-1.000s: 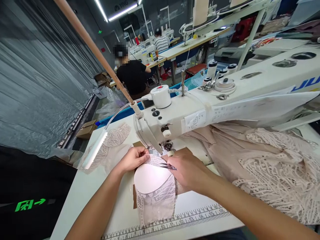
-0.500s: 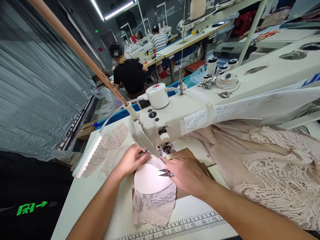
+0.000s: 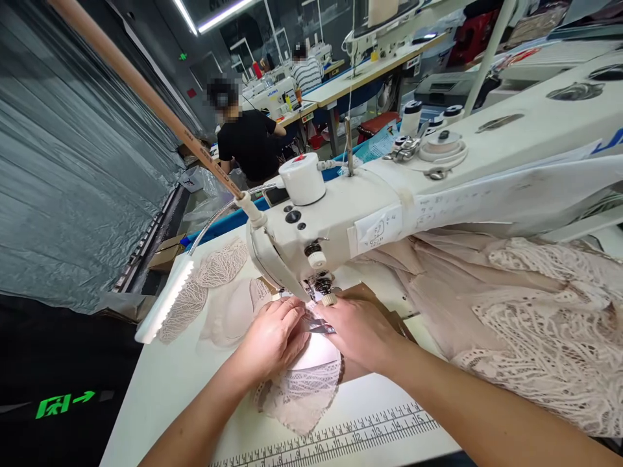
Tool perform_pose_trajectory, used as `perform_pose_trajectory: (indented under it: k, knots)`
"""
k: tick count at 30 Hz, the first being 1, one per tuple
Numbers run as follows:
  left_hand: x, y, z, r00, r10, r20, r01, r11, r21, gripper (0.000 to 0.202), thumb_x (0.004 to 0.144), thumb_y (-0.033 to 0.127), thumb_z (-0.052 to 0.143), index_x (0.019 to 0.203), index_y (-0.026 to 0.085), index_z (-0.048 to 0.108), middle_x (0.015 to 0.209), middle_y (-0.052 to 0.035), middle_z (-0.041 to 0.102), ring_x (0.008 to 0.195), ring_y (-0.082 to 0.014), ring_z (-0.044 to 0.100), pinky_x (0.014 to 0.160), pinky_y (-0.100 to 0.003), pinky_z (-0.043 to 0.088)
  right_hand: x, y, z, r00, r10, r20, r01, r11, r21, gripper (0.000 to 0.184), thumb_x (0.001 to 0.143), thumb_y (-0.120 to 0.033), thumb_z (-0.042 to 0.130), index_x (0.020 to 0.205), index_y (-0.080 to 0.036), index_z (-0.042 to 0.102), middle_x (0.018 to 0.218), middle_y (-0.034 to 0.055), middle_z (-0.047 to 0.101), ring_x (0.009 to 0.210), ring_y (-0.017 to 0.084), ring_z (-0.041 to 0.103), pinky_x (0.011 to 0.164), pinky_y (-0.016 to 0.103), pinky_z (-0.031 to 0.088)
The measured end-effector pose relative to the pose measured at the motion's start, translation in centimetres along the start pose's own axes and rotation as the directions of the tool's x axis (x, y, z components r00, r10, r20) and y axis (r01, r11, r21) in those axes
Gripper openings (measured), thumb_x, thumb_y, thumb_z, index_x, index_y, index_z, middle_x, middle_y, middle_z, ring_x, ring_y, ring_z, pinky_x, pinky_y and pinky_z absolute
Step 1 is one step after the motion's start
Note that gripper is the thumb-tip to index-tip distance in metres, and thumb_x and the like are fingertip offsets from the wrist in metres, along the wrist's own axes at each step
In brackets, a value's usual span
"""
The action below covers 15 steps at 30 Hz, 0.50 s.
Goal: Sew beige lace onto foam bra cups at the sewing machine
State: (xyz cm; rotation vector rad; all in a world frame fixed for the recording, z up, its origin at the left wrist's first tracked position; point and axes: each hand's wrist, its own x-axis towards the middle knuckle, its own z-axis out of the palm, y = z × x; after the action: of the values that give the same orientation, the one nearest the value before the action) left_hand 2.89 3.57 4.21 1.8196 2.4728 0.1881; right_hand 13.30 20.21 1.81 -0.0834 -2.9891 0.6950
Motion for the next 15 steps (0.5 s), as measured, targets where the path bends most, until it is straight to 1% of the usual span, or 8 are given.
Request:
perform_pose_trajectory:
  k: [2, 6, 8, 11, 15]
  knots:
    - [0.0, -0.2, -0.1, 1.0, -0.003, 0.016, 0.003, 1.0, 0.012, 0.029, 0.088, 0.028, 0.047, 0.112, 0.015, 0.056, 0.131, -0.014, 0.054, 0.108, -0.0283, 0.055, 0.088, -0.045, 0.048, 0.1, -0.1, -0.2, 1.0, 0.01, 0.025, -0.009, 1.0, -0.015, 0.026, 0.083, -0.026, 0.053, 0.106, -0.026, 0.064, 0.082, 0.0046, 0.07, 0.071, 0.021, 0.063, 0.057, 0.026, 0.039]
    - [-0.1, -0.5, 0.2, 1.0, 0.018, 0.015, -0.018, 1.0, 0.02, 0.042, 0.088, 0.03, 0.046, 0.126, 0.013, 0.048, 0.13, -0.0146, 0.055, 0.112, -0.0288, 0.051, 0.092, -0.046, 0.044, 0.1, -0.3, -0.5, 0.998, 0.014, 0.066, -0.011, 0.999, -0.042, 0.021, 0.084, -0.029, 0.053, 0.099, -0.023, 0.066, 0.078, 0.0056, 0.07, 0.068, 0.02, 0.063, 0.054, 0.026, 0.037]
    - [-0.1, -0.7, 0.2, 0.999, 0.033, 0.016, -0.033, 0.999, 0.029, 0.044, 0.088, 0.03, 0.045, 0.128, 0.013, 0.048, 0.127, -0.0147, 0.057, 0.111, -0.0291, 0.051, 0.092, -0.046, 0.044, 0.1, -0.4, -0.7, 0.998, 0.011, 0.064, -0.008, 0.999, -0.047, 0.021, 0.083, -0.028, 0.054, 0.099, -0.023, 0.066, 0.077, 0.0054, 0.07, 0.068, 0.02, 0.063, 0.053, 0.026, 0.037]
    - [0.2, -1.0, 0.0, 0.998, 0.047, 0.029, -0.048, 0.998, 0.042, 0.04, 0.086, 0.03, 0.046, 0.122, 0.014, 0.054, 0.118, -0.0147, 0.061, 0.105, -0.0295, 0.053, 0.089, -0.046, 0.044, 0.1, -0.5, -0.8, 0.999, 0.007, 0.05, -0.004, 0.999, -0.051, 0.027, 0.08, -0.026, 0.06, 0.107, -0.023, 0.065, 0.076, 0.0047, 0.07, 0.066, 0.02, 0.062, 0.052, 0.025, 0.037]
    - [0.8, -1.6, -0.4, 0.997, 0.073, 0.033, -0.074, 0.996, 0.055, 0.031, 0.083, 0.028, 0.048, 0.107, 0.015, 0.062, 0.105, -0.0138, 0.064, 0.093, -0.0286, 0.055, 0.083, -0.044, 0.044, 0.2, -0.7, -0.9, 1.0, 0.009, 0.012, -0.008, 0.999, -0.054, 0.028, 0.078, -0.023, 0.063, 0.107, -0.022, 0.066, 0.075, 0.0036, 0.069, 0.061, 0.017, 0.06, 0.052, 0.024, 0.038]
